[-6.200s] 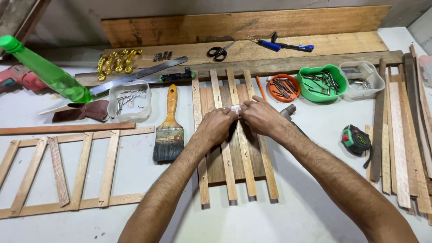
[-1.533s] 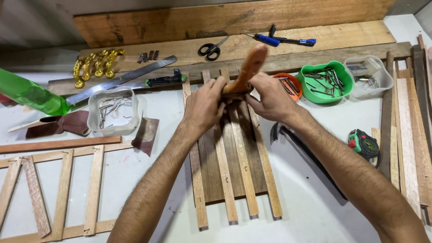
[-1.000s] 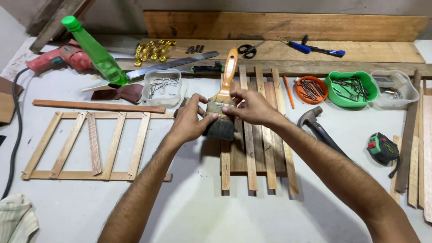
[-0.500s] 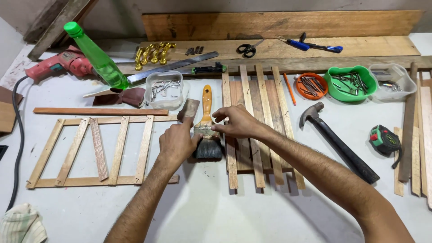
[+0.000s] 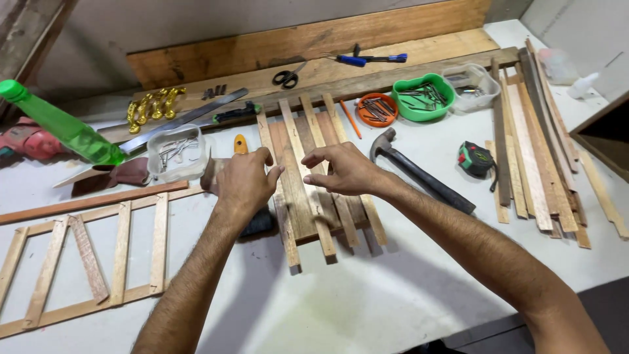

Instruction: The person measures wooden slats with a tape measure, marks them with a pencil, and hammers nails to assemble small wooden lattice frames on a workbench. They handle nails from containers, position slats, and pick up sandpaper near the end.

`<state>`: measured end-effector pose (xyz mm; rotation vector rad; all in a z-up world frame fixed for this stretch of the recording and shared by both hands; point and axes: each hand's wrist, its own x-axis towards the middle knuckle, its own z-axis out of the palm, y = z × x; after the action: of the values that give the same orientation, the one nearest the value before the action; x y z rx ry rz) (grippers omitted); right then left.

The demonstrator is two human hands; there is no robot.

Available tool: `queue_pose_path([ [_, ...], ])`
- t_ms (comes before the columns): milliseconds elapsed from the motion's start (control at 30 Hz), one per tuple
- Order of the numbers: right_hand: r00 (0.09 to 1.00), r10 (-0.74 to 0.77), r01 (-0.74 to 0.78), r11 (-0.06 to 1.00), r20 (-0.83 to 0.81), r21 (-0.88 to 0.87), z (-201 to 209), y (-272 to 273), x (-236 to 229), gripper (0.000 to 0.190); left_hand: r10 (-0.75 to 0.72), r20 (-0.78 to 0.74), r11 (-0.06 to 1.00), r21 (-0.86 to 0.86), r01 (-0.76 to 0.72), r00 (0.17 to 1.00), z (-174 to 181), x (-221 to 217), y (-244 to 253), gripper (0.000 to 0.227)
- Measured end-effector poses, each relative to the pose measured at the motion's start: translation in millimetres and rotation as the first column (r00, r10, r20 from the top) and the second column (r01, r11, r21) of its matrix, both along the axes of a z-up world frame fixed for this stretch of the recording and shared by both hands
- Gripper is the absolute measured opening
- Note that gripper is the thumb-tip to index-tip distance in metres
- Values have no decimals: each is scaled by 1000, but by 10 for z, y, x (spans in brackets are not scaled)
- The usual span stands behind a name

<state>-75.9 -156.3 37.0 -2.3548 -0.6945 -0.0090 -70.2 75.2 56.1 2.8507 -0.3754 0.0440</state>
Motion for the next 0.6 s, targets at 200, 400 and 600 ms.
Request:
queue_pose_path([
  [200,992,13,-16,1000,124,25,105,-521,-210,39,-92,147,996,3,93,985,36,-75,-538,35],
  [400,998,-40,39,999,53,23,125,-972,-333,36,-149,78,981,140,137,986,76,-97,-1128,38],
  [600,996,5,-9,999,86,46,140,-1475,-277,37,-204,34,963,187,194,978,263,84,-1562,38],
])
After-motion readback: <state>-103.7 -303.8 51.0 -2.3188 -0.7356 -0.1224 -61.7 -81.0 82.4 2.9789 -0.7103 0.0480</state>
